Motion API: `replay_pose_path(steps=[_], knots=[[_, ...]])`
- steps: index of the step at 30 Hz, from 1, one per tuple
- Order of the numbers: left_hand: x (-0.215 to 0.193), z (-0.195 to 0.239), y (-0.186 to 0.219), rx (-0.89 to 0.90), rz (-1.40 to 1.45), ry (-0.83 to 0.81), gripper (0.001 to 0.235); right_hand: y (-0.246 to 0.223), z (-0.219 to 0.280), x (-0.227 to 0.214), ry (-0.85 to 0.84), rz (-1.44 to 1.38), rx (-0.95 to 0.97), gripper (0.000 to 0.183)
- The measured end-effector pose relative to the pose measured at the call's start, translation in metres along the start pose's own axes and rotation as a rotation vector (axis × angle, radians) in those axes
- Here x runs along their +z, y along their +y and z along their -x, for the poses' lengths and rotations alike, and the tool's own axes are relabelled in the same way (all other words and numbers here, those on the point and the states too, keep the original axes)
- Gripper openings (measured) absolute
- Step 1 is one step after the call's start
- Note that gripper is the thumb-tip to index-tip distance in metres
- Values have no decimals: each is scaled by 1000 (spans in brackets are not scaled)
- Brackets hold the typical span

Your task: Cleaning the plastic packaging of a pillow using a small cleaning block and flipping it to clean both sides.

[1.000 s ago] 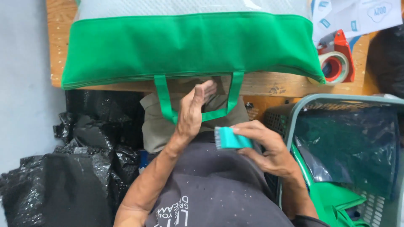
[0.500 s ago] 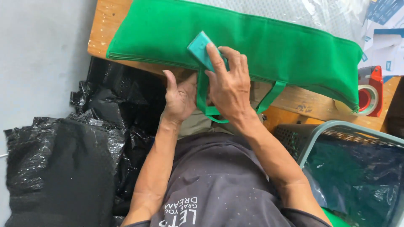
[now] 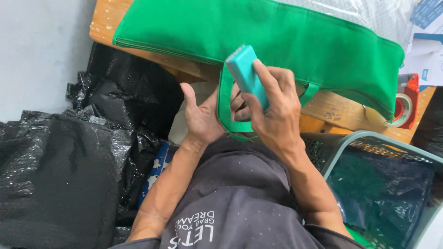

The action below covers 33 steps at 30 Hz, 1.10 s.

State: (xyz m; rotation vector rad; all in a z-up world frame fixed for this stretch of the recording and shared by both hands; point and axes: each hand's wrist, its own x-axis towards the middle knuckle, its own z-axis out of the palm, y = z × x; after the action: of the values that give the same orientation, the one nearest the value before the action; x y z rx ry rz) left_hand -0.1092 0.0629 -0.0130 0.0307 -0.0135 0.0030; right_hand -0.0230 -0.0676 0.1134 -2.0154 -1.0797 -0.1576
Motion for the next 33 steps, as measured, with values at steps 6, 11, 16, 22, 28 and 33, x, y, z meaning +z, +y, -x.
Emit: replay_pose_path(steps=[6, 11, 16, 22, 28, 33], knots=[[55, -7, -9, 135, 2, 213, 99, -21, 35, 35, -89, 101, -95, 47], [30, -15, -27, 179, -85, 225, 51, -25, 62, -5, -213, 204, -72, 44], [22, -18, -24, 216, -75, 220, 42, -18, 48, -57, -373, 5, 74, 50], [63, 10, -7, 81, -389, 368, 55, -16, 51, -68, 287, -166, 275, 58], [62, 30, -17, -43, -414, 583, 60, -24, 68, -41, 310, -472, 368, 83], [58, 40, -24, -44, -464, 621, 56, -28, 62, -29, 39, -168, 309, 64]])
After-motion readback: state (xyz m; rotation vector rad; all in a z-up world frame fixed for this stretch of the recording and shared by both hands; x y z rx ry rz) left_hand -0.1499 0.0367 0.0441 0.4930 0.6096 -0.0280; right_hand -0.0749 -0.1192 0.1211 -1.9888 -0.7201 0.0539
